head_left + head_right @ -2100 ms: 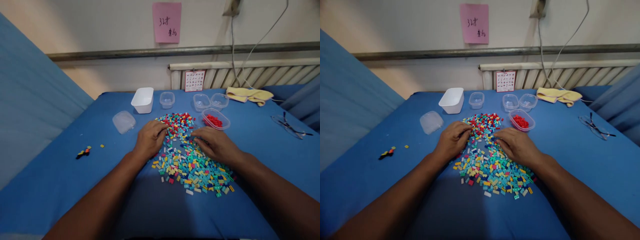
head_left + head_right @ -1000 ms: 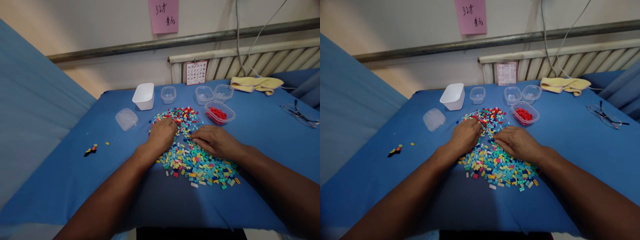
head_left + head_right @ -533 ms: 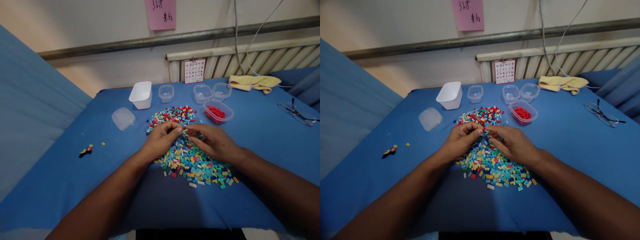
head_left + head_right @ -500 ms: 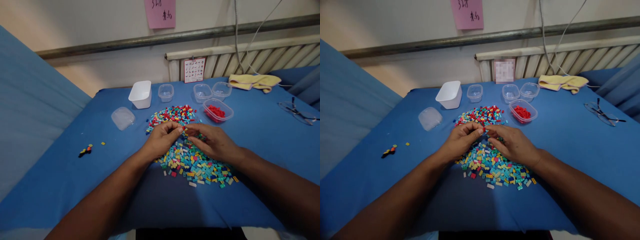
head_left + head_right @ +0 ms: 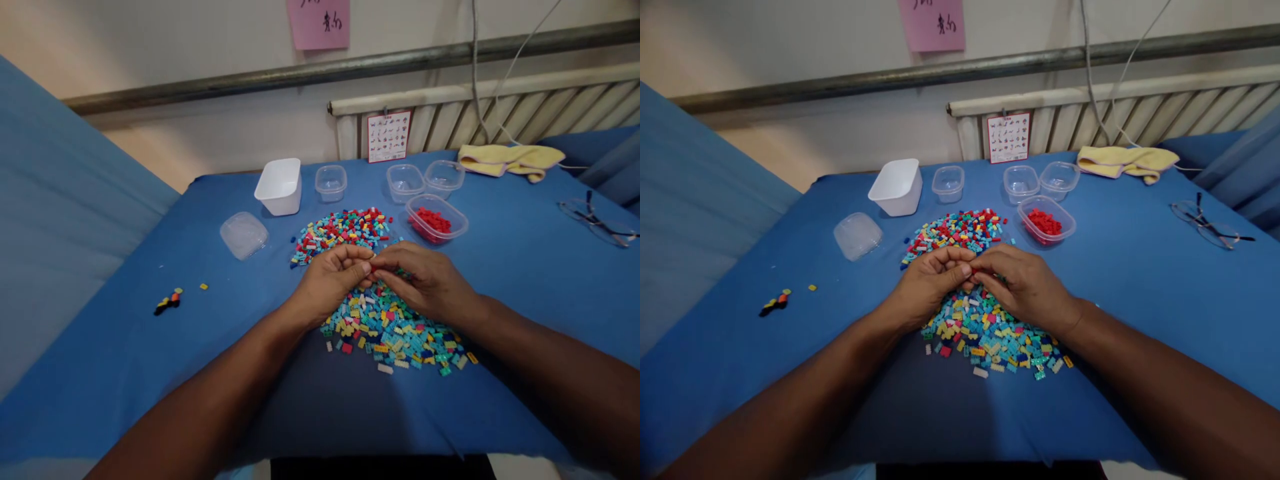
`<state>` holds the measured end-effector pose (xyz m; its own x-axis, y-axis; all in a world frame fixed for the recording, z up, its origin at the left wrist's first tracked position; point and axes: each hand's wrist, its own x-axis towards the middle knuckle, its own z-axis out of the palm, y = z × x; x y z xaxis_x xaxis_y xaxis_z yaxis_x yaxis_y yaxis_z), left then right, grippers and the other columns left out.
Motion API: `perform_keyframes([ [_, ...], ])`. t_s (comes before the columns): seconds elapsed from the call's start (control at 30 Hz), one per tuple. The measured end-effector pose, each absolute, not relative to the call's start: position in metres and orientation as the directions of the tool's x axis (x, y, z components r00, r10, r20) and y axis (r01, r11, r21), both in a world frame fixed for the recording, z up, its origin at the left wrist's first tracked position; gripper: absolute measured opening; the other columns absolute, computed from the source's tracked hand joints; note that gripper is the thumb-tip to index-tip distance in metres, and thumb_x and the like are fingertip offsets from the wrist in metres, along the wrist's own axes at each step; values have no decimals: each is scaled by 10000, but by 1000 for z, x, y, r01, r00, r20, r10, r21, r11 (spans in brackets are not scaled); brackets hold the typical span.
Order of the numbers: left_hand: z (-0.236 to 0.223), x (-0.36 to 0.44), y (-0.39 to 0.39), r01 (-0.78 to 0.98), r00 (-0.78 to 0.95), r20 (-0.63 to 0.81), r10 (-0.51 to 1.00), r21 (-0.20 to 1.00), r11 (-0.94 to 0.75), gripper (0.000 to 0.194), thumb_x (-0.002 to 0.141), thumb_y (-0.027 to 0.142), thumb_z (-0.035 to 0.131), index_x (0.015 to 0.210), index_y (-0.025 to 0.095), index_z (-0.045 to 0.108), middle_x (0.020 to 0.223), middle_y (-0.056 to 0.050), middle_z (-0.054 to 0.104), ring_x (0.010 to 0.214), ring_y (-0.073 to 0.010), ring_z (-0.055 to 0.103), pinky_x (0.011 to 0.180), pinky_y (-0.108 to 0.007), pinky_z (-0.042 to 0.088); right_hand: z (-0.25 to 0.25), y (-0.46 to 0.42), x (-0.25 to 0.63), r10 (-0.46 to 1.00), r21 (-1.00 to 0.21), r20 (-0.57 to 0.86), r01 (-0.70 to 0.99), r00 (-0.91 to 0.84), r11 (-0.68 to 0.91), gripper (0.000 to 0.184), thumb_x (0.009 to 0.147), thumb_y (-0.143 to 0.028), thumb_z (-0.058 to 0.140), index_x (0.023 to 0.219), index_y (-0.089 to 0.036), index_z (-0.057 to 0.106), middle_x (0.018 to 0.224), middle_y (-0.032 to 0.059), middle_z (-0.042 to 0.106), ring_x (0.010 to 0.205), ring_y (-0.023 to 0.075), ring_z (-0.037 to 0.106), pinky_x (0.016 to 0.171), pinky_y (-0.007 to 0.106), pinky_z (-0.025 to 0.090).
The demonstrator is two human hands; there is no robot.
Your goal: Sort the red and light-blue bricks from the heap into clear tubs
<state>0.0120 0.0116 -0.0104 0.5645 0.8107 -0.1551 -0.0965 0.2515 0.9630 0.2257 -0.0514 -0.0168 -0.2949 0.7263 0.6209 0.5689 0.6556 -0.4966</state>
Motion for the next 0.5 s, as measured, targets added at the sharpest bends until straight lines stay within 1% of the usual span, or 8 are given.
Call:
perform_keyframes([
  [0.07, -10, 11, 12, -98, 567, -165, 807, 959, 265, 418, 826, 356, 956, 1128, 150, 753, 905, -35, 778, 768, -119, 731, 787, -269, 603, -14, -52, 225, 696, -437, 643, 594, -320, 676, 192, 1089, -204, 666, 1266, -253, 724, 1142, 81, 816, 1018, 207, 786, 877, 362, 656],
  [0.17, -9, 10, 11, -86, 577, -190, 794, 953, 291, 429, 817, 338, 962, 1146, 154, 758, 923, -33, 784, 765, -115, 736, 776, -263, 609, -10, -54, 223, 625, -311, 685, 625, -374, 716, 212, 1084, -150, 639, 1256, -230, 735, 1186, 106, 821, 1053, 220, 792, 892, 375, 666],
  [0.23, -8, 10, 10, -70, 574, -209, 791, 951, 302, 427, 822, 337, 956, 1159, 159, 763, 938, -34, 790, 758, -112, 733, 763, -259, 610, -8, -54, 223, 600, -257, 688, 636, -408, 727, 200, 1086, -163, 639, 1227, -241, 757, 1147, 93, 837, 1004, 222, 799, 859, 377, 666],
  [0.33, -8, 11, 7, -29, 587, -225, 778, 954, 297, 413, 838, 349, 939, 1161, 157, 769, 938, -45, 799, 768, -125, 742, 755, -265, 612, -7, -55, 224, 606, -219, 669, 664, -431, 715, 161, 1096, -233, 654, 1168, -262, 794, 1085, 69, 853, 921, 218, 799, 797, 375, 647],
  [0.4, -6, 12, 6, -3, 592, -190, 783, 971, 238, 398, 859, 364, 914, 1165, 153, 772, 932, -57, 804, 784, -146, 753, 738, -274, 610, -6, -55, 229, 611, -216, 662, 670, -435, 710, 156, 1096, -255, 660, 1156, -264, 804, 1089, 64, 858, 926, 223, 801, 798, 379, 640],
  [0.43, -5, 11, 6, 8, 577, -151, 803, 984, 179, 383, 876, 369, 893, 1169, 153, 774, 941, -64, 808, 795, -156, 756, 730, -277, 605, -5, -54, 233, 617, -221, 663, 676, -425, 703, 159, 1094, -254, 663, 1169, -264, 804, 1101, 64, 858, 944, 228, 804, 814, 384, 640],
  [0.5, -1, 8, 10, 38, 486, -28, 873, 999, 11, 336, 910, 366, 847, 1167, 159, 784, 941, -61, 804, 792, -157, 742, 711, -275, 584, -3, -52, 245, 634, -231, 681, 714, -366, 661, 177, 1086, -247, 673, 1211, -262, 797, 1137, 72, 856, 996, 245, 807, 874, 404, 640],
])
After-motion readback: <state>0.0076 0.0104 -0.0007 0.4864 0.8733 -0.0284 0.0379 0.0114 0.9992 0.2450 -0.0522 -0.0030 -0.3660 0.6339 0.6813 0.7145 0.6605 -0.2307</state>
